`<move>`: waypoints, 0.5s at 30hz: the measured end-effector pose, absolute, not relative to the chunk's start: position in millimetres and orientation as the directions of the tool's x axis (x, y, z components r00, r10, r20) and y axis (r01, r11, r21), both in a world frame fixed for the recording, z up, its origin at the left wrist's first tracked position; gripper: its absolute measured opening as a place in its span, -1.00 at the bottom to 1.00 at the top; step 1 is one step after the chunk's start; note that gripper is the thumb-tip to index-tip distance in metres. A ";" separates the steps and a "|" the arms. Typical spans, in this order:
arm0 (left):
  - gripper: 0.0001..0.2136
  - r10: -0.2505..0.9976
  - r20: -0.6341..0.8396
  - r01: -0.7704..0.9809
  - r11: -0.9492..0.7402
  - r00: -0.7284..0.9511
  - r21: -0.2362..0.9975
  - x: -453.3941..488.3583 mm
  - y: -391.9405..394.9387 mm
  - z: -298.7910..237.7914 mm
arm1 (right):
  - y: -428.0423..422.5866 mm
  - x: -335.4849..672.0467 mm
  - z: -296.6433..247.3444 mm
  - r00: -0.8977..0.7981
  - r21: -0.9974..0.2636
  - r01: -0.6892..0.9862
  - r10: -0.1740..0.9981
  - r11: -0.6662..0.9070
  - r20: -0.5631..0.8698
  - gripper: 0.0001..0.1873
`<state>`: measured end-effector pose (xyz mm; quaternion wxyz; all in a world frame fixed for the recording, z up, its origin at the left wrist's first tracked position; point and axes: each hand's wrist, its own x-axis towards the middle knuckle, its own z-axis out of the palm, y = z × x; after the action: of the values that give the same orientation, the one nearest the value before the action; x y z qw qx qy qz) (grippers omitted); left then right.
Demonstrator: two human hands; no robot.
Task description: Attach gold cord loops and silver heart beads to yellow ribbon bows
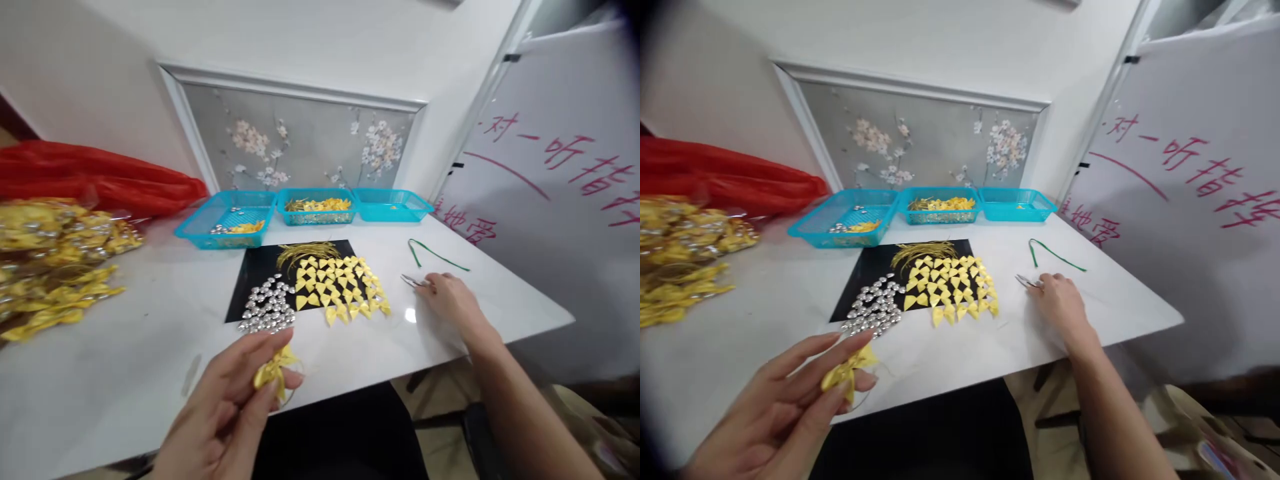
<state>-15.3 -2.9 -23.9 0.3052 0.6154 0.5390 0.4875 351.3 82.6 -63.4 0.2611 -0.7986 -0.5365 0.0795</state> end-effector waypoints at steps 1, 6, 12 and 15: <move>-0.70 0.962 0.271 0.382 -0.242 -0.022 0.892 -12.8 -5.2 -21.9 | 87.0 354.8 -65.4 0.424 -0.506 0.807 0.896 -0.306 0.135 -0.69; -0.69 0.935 0.355 0.429 -0.331 0.027 0.840 3.9 -13.0 -15.4 | 62.1 326.4 -56.1 0.352 -0.615 0.765 0.923 -0.188 0.156 -0.80; -0.62 0.935 0.354 0.416 -0.318 -0.010 0.852 19.8 -18.5 -14.1 | -23.2 221.5 -29.1 -0.149 -0.803 0.419 0.904 0.425 0.400 -0.71; -0.63 0.902 0.430 0.479 -0.366 -0.028 0.798 17.6 -22.1 -16.6 | -35.2 191.8 -24.4 -0.215 -0.812 0.357 0.886 0.462 0.410 -0.69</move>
<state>17.6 -22.1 -16.6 0.2148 0.6633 0.5205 0.4930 191.8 -35.2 -24.4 0.4560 -0.4298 -0.7232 0.2904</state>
